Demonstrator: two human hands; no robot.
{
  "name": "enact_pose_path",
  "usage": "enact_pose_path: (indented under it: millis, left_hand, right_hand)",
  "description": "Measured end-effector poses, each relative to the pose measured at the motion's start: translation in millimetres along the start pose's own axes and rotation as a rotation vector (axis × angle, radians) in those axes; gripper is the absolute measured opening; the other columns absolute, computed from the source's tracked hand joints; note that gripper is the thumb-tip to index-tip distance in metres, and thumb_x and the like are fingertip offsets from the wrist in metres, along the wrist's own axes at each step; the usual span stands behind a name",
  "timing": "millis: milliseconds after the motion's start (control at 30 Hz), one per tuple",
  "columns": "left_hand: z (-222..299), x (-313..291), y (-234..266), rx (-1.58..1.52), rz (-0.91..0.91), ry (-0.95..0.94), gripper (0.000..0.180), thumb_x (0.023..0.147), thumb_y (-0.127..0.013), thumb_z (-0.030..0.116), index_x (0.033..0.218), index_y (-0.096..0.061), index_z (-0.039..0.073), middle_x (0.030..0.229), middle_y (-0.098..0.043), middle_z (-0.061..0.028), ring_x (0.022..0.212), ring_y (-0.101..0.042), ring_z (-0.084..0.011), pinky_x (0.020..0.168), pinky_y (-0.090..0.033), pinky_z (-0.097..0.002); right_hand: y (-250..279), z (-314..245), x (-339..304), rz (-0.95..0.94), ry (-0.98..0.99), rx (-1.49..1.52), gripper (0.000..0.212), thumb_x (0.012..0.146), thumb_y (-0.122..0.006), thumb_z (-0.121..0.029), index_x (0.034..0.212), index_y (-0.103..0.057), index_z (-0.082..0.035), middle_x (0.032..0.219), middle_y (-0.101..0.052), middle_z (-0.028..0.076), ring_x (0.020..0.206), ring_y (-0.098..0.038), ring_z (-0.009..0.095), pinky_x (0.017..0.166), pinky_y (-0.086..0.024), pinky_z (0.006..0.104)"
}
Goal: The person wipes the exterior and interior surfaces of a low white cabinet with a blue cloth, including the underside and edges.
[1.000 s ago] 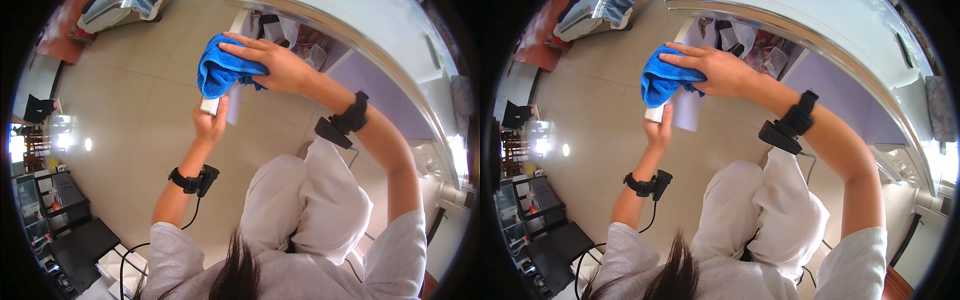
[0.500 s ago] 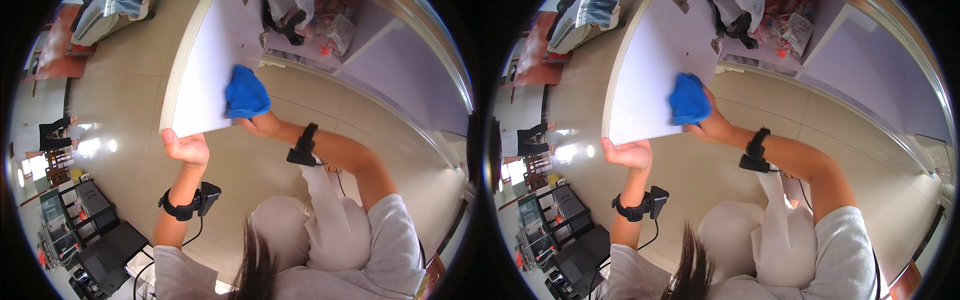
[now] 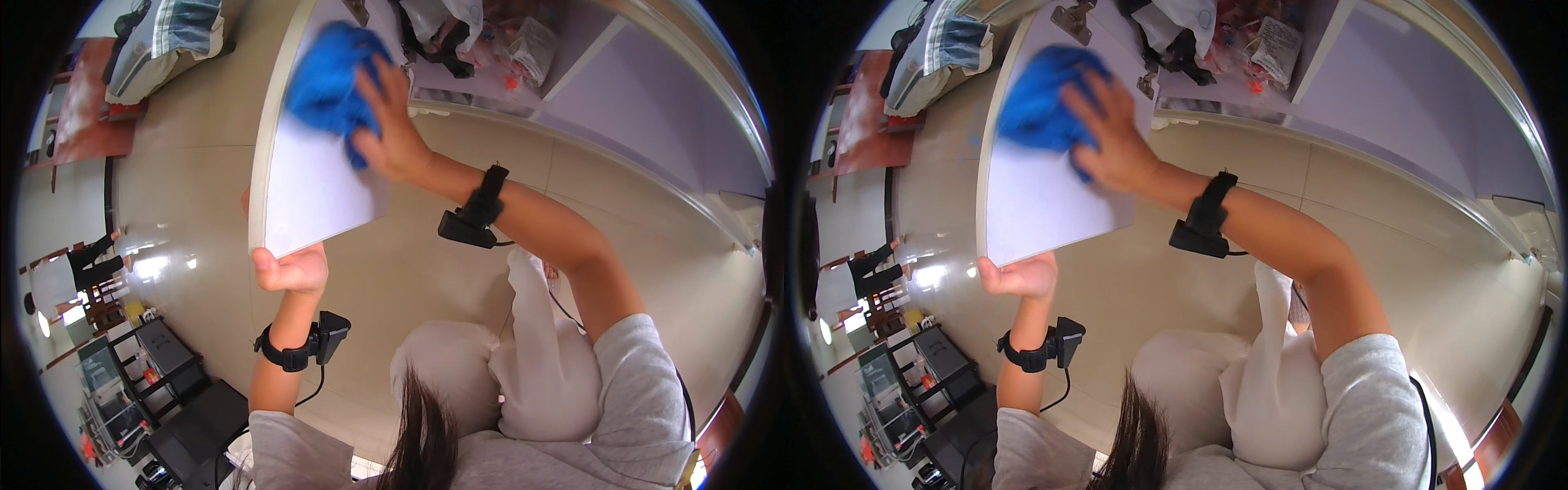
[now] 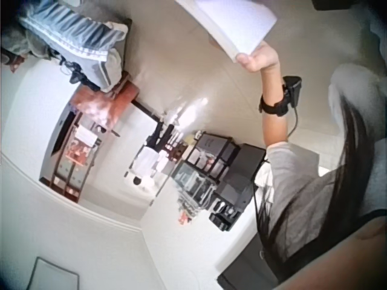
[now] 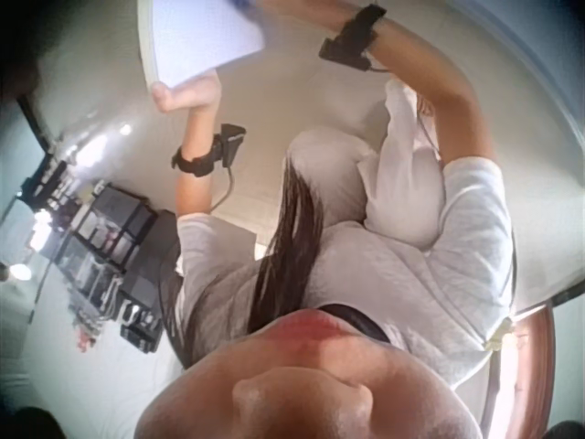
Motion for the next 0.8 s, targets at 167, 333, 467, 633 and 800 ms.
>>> enact_pose_path:
  millis: [167,333,467,633,800]
  left_hand:
    - [5,7,0,-0.007,0.006,-0.053,0.069,0.072,-0.036,0.056,0.108,-0.043,-0.003,0.103,-0.049,-0.0144,0.096,-0.048,-0.0231,0.078,-0.04,-0.0335]
    - [7,1,15,0.074,0.144,-0.106,0.073,0.073,-0.033,0.058,0.111,-0.042,-0.005,0.108,-0.047,-0.016,0.1,-0.046,-0.0262,0.082,-0.039,-0.0363]
    - [2,-5,26,0.012,0.332,-0.071,0.077,0.074,-0.031,0.058,0.116,-0.038,-0.006,0.119,-0.042,-0.0176,0.11,-0.041,-0.0301,0.09,-0.035,-0.0385]
    - [7,-3,21,0.028,0.27,-0.122,0.078,0.074,-0.03,0.059,0.115,-0.04,-0.007,0.122,-0.04,-0.0169,0.113,-0.039,-0.0282,0.092,-0.034,-0.0367]
    - [5,-2,31,-0.06,0.159,-0.212,0.077,0.074,-0.031,0.058,0.115,-0.041,-0.007,0.12,-0.041,-0.0163,0.11,-0.04,-0.0265,0.09,-0.034,-0.035]
  right_hand:
    - [-13,126,-91,0.03,-0.809,0.116,0.061,0.077,-0.046,-0.022,0.131,-0.021,-0.008,0.133,-0.012,0.027,0.121,-0.014,0.045,0.101,-0.017,0.0429]
    - [-35,19,-84,-0.31,-0.511,-0.015,0.056,0.078,-0.047,-0.025,0.126,-0.025,-0.004,0.131,-0.01,0.03,0.119,-0.013,0.048,0.098,-0.017,0.0501]
    - [-19,-70,-13,-0.276,-0.038,-0.087,0.051,0.074,-0.053,-0.023,0.12,-0.034,-0.008,0.13,-0.013,0.028,0.113,-0.016,0.052,0.091,-0.018,0.0598]
    - [-13,-7,-5,-0.215,-0.007,-0.152,0.057,0.076,-0.05,-0.023,0.126,-0.029,-0.007,0.133,-0.01,0.025,0.118,-0.012,0.049,0.097,-0.016,0.0538]
    - [-30,121,-85,-0.137,-0.707,0.043,0.062,0.082,-0.04,-0.03,0.129,-0.019,0.004,0.137,-0.004,0.023,0.126,-0.007,0.039,0.102,-0.012,0.0407]
Point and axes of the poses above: each hand's wrist, its own x-axis towards the middle knuckle, its own y-axis out of the back of the hand, z = x × y, the point moved 10 cm from there along x, towards the middle knuckle
